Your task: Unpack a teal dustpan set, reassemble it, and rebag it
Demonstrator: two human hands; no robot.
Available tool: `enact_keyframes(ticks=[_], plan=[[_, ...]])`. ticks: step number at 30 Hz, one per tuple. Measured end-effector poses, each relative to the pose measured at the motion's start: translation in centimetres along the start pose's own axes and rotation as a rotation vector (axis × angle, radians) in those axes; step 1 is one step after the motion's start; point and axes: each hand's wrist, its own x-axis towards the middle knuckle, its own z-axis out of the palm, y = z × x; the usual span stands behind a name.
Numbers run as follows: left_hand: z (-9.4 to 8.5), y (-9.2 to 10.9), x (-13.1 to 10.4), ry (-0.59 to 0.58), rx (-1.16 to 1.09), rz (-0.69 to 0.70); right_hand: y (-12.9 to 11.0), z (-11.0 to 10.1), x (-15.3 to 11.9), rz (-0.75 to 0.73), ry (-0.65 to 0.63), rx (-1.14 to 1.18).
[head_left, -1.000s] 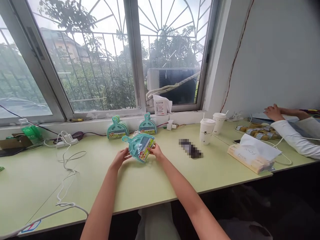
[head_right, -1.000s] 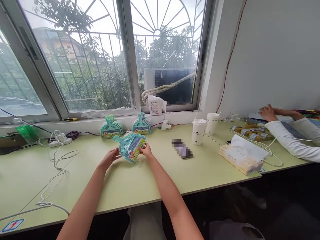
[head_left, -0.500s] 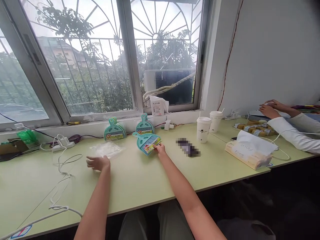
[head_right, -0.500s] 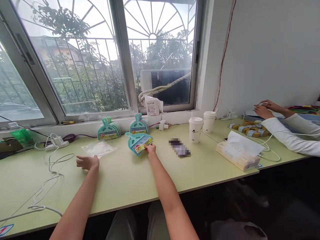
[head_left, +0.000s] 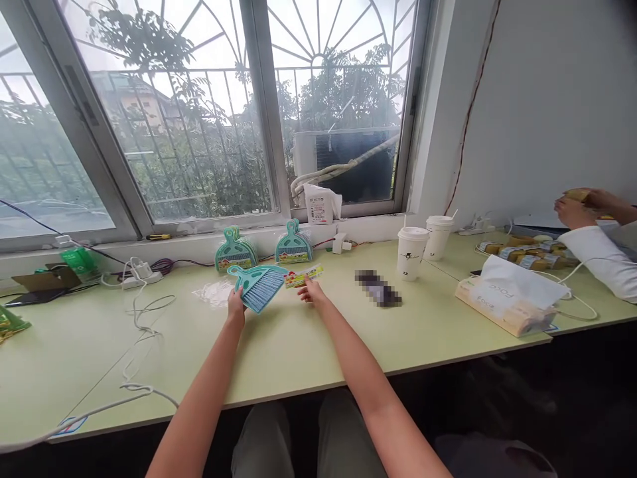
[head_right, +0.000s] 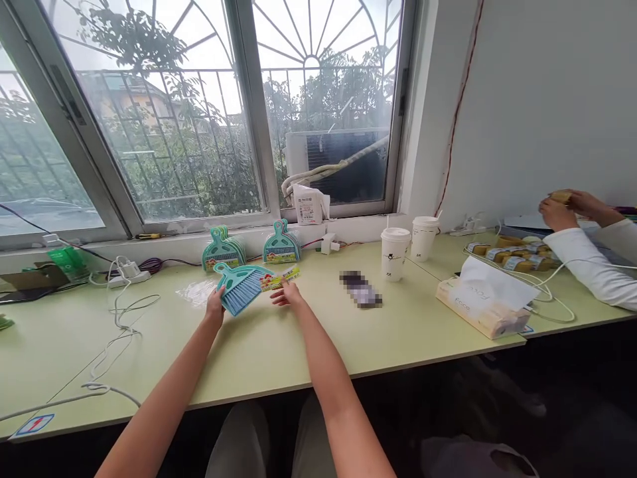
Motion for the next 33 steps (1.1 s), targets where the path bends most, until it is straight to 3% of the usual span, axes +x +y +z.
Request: enact_keyframes(ticks=[2, 4, 7, 11, 15, 18, 21, 24, 27, 30, 33], plan=[[-0.6, 0.5, 0.2, 0.054, -0.022, -0.016, -0.7, -1.4, 0.3, -0.016, 0.193, 0.079], [-0.7, 0.7, 0.1, 0.062, -0.005, -0.022, -1.4, -3.1, 0.6, -0.052, 0.297, 0.211], [0.1, 0.3, -0.4, -0.002, 0.074, 0.009, -2.1, -4.9, 0.8, -0.060, 0.313, 0.303], [1.6, -1.0, -1.1, -0.128, 0.188, 0.133, -2.3, -5.5, 0.7, -0.044, 0.299, 0.357], [2.8, -2.0, -2.1, -0.221, 0.280, 0.233, -2.5, -4.0, 0.0, -0.100, 0.403, 0.106], [3.3, -2.1, -3.3, -0.231, 0.357, 0.340, -2.1, -1.3, -0.9, -0.269, 0.473, -0.264], [3.3, -1.4, -4.8, -0.235, 0.442, 0.481, -0.7, 2.4, -2.1, -0.636, 0.339, -0.787], [3.0, -0.5, -6.0, -0.208, 0.489, 0.566, 0.5, 5.0, -3.0, -0.806, 0.277, -0.976], [2.9, 0.3, -6.5, -0.242, 0.494, 0.635, 0.3, 5.3, -3.3, -0.825, 0.309, -1.040], [3.0, 0.6, -6.3, -0.307, 0.493, 0.678, -0.8, 4.3, -3.3, -0.838, 0.355, -1.062], [3.1, 0.4, -5.9, -0.301, 0.572, 0.700, -1.7, 3.7, -3.5, -0.881, 0.350, -1.080]])
